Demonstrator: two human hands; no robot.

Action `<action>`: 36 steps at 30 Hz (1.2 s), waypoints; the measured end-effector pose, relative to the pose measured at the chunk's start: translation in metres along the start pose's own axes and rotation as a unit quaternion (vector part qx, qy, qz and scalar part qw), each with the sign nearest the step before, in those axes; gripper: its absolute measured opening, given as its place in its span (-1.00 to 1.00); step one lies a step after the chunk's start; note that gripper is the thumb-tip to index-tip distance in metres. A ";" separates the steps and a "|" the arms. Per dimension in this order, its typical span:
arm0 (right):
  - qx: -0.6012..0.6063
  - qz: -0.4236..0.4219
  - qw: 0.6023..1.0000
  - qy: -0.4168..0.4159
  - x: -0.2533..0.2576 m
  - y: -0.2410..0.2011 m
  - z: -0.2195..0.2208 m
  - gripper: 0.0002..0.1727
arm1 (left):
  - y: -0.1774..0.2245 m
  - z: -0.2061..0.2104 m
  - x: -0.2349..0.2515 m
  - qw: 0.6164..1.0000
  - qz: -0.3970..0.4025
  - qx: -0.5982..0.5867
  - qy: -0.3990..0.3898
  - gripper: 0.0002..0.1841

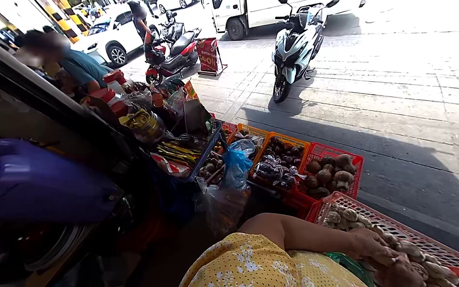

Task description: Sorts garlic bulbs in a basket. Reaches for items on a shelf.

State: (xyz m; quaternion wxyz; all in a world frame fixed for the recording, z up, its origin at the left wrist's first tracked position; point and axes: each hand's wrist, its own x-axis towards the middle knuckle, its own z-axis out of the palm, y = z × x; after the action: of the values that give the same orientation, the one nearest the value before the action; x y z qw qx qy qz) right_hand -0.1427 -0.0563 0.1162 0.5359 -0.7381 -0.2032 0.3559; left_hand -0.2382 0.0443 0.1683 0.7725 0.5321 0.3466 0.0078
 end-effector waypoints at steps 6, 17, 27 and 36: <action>0.051 0.132 0.990 -0.021 -0.006 -0.010 0.001 -0.71 | 0.000 -0.006 0.005 0.988 0.089 0.125 -0.006 -0.59; 0.103 0.185 0.968 -0.137 -0.030 -0.056 0.001 -0.73 | 0.001 -0.011 0.011 0.942 0.198 0.270 -0.005 -0.64; 0.080 0.242 0.944 -0.210 0.016 -0.015 -0.018 -0.19 | -0.007 -0.020 0.027 0.958 0.201 0.206 -0.009 -0.56; 0.023 0.182 0.972 -0.144 0.015 -0.012 -0.020 -0.53 | -0.003 -0.016 0.024 0.953 0.149 0.263 -0.011 -0.43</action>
State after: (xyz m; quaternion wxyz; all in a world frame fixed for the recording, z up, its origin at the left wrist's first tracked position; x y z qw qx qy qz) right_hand -0.1173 -0.0551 0.1261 0.4443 -0.6908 -0.1320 0.5549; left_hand -0.2294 0.0648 0.1501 0.5991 0.7621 0.2441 0.0257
